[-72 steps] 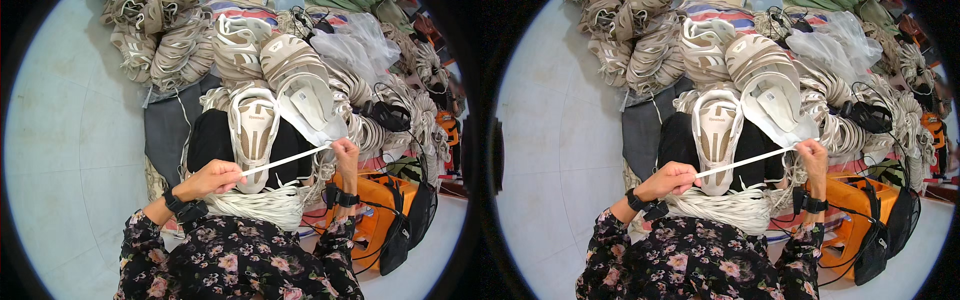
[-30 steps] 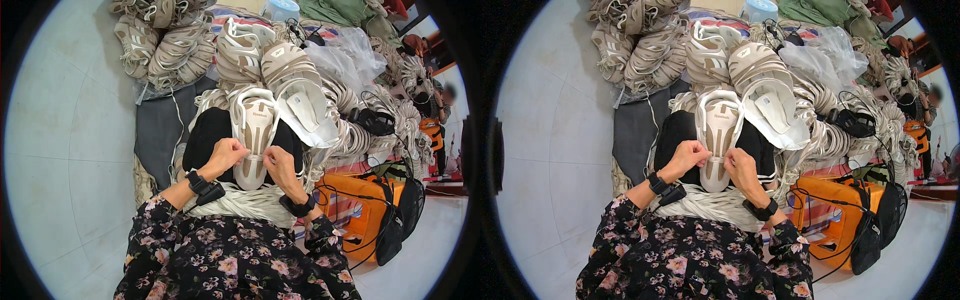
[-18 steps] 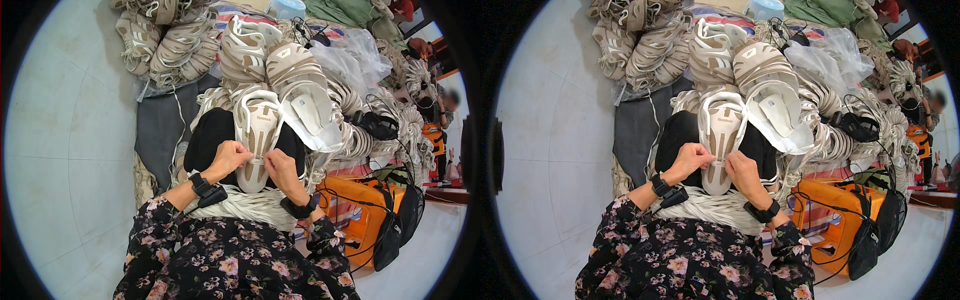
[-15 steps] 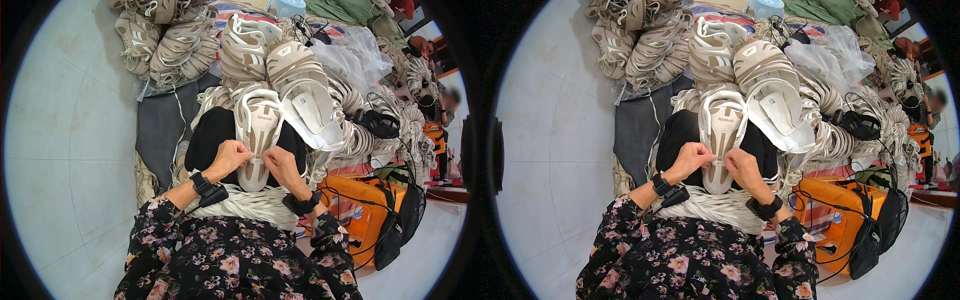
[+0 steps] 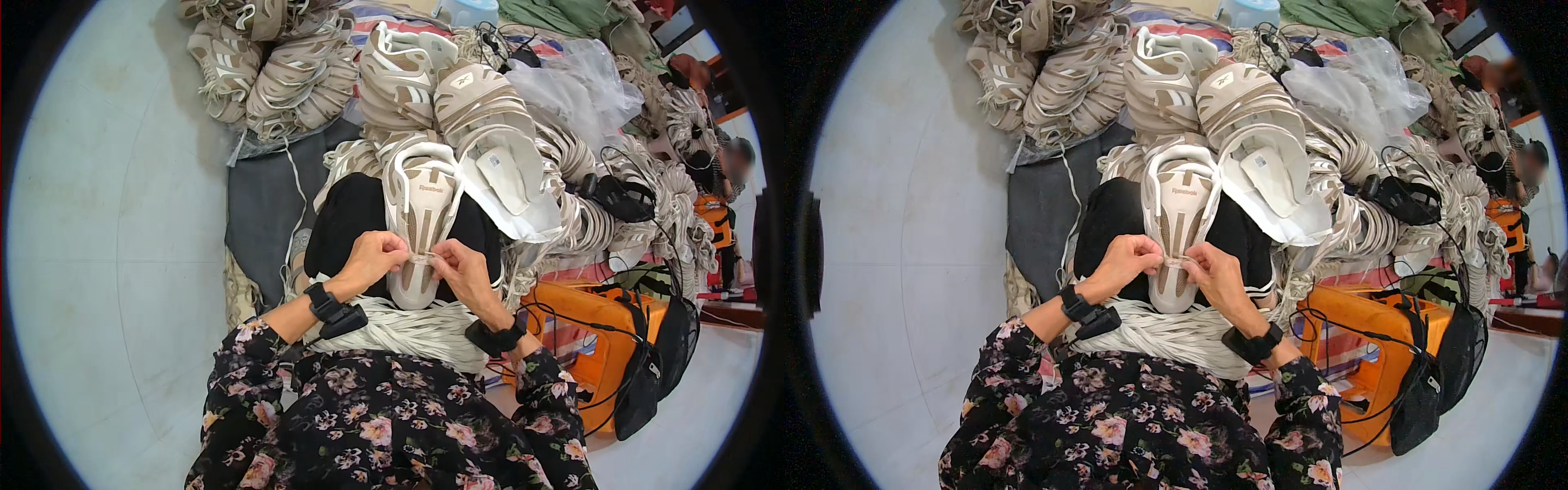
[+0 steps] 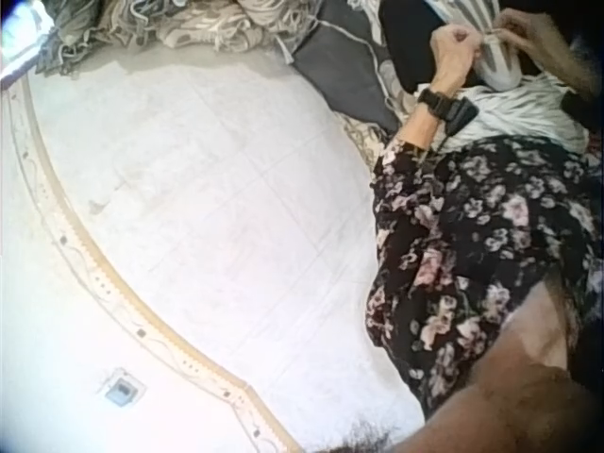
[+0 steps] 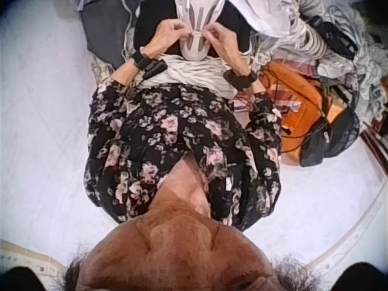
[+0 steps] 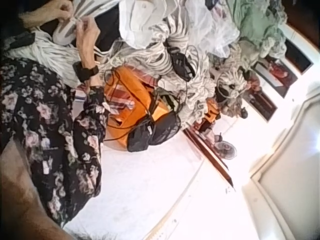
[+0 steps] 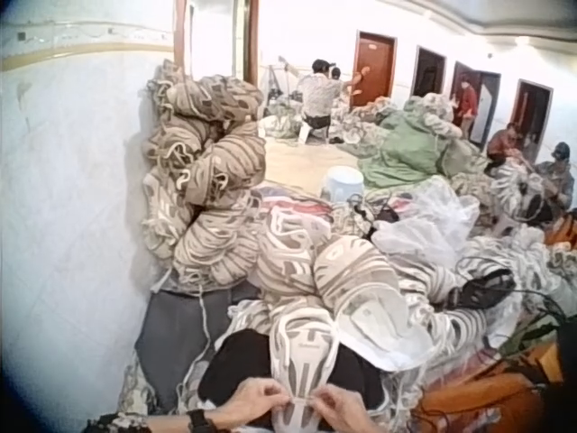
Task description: The recorder is threading laces into several white sneakers as part of a manufacturing process.
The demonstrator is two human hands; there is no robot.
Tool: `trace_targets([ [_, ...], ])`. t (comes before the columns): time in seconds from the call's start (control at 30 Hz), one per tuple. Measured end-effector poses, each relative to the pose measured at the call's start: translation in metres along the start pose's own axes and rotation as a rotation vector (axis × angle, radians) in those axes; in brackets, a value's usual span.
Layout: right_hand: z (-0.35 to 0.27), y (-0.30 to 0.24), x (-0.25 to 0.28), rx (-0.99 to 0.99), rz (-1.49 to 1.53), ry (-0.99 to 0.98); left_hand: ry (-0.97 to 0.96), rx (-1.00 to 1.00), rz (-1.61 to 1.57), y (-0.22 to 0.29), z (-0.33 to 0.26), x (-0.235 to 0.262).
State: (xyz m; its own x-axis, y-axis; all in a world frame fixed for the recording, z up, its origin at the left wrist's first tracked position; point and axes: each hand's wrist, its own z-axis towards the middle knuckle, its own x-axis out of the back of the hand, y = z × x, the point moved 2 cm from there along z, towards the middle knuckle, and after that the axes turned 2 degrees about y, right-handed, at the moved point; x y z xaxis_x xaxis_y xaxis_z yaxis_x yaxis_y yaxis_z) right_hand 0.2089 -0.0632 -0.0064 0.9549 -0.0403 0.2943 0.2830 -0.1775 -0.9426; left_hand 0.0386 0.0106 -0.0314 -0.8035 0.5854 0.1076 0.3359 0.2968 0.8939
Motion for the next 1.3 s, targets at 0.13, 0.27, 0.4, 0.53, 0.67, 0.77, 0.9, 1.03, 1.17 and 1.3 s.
trace_targets([
  [0.13, -0.001, 0.013, 0.005, -0.029, 0.058, 0.052, -0.090, 0.018, -0.175, -0.004, -0.003, 0.000],
  [0.27, 0.005, 0.005, -0.001, 0.399, -0.382, 0.140, -0.095, 0.062, -0.233, -0.008, 0.000, -0.003],
  [0.4, 0.011, -0.002, -0.002, 0.468, -0.385, 0.071, -0.124, 0.045, -0.285, -0.010, 0.000, -0.002],
  [0.53, 0.010, -0.007, 0.008, 0.242, -0.302, 0.009, -0.131, 0.045, -0.291, -0.010, 0.000, -0.002],
  [0.67, 0.009, -0.009, -0.004, 0.459, -0.411, -0.009, -0.081, 0.030, -0.327, -0.007, -0.002, -0.005],
  [0.77, 0.018, -0.008, -0.006, 0.450, -0.335, -0.001, -0.091, 0.018, -0.364, -0.009, 0.001, -0.004],
  [0.9, 0.019, -0.009, -0.002, 0.459, -0.351, -0.038, -0.068, -0.041, -0.096, 0.001, -0.003, -0.010],
  [1.03, 0.019, -0.013, 0.002, 0.423, -0.344, -0.098, 0.068, -0.632, 0.561, 0.023, -0.005, -0.009],
  [1.17, 0.022, -0.014, 0.024, 0.162, -0.276, -0.226, 0.046, -0.784, 0.724, 0.024, -0.010, 0.026],
  [1.3, 0.018, 0.007, 0.062, 0.029, -0.278, -0.319, 0.689, -0.392, 1.257, -0.015, -0.026, 0.213],
])
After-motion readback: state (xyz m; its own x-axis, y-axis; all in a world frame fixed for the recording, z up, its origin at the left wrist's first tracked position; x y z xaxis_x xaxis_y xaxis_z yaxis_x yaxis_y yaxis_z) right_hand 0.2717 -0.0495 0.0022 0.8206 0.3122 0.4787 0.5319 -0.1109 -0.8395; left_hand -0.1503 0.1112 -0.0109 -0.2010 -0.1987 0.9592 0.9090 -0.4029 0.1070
